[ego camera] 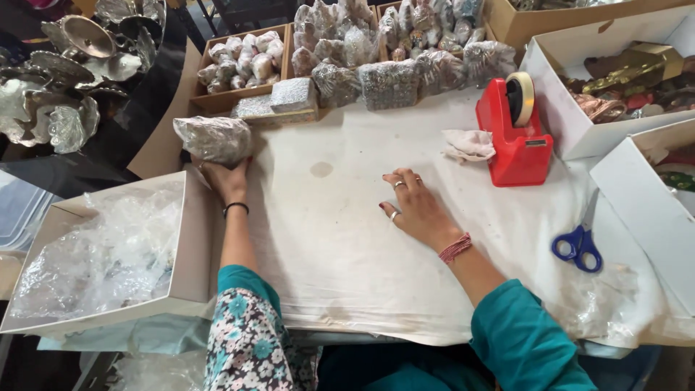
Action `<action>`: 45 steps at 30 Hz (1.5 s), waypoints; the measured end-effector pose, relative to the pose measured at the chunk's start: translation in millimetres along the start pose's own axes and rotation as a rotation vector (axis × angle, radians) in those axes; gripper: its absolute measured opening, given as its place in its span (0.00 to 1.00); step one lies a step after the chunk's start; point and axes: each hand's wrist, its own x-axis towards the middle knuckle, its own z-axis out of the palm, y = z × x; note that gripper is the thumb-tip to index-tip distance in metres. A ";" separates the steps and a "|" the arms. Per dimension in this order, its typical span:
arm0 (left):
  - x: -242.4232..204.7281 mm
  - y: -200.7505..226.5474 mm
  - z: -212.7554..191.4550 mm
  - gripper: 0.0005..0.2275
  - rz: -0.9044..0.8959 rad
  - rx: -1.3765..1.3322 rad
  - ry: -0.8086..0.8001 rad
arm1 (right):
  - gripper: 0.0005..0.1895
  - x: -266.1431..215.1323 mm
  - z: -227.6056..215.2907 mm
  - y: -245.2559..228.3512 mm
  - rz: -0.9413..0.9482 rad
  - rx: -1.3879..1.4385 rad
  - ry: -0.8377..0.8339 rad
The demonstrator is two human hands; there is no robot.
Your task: The person unwraps a small decorative figurine from bubble wrap, wipes it with a cloth, and then re-wraps it in bubble wrap. The person handles the figurine and bubble wrap by hand, placing the wrapped item on the table among other packaged items.
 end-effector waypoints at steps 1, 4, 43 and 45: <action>1.8 1.0 2.3 0.53 -0.003 -0.003 0.003 | 0.29 0.3 -1.4 -1.3 -0.002 -0.004 -0.001; 7.7 -8.3 6.6 0.52 -0.054 0.140 0.039 | 0.30 -1.7 -2.9 -4.5 0.007 0.018 0.012; -125.6 237.5 127.8 0.27 0.910 -0.218 -1.024 | 0.08 60.7 -116.0 62.9 -0.511 -0.725 -0.011; -127.6 231.4 136.5 0.27 0.637 -0.274 -1.039 | 0.12 75.9 -162.6 77.7 -0.304 -0.657 0.190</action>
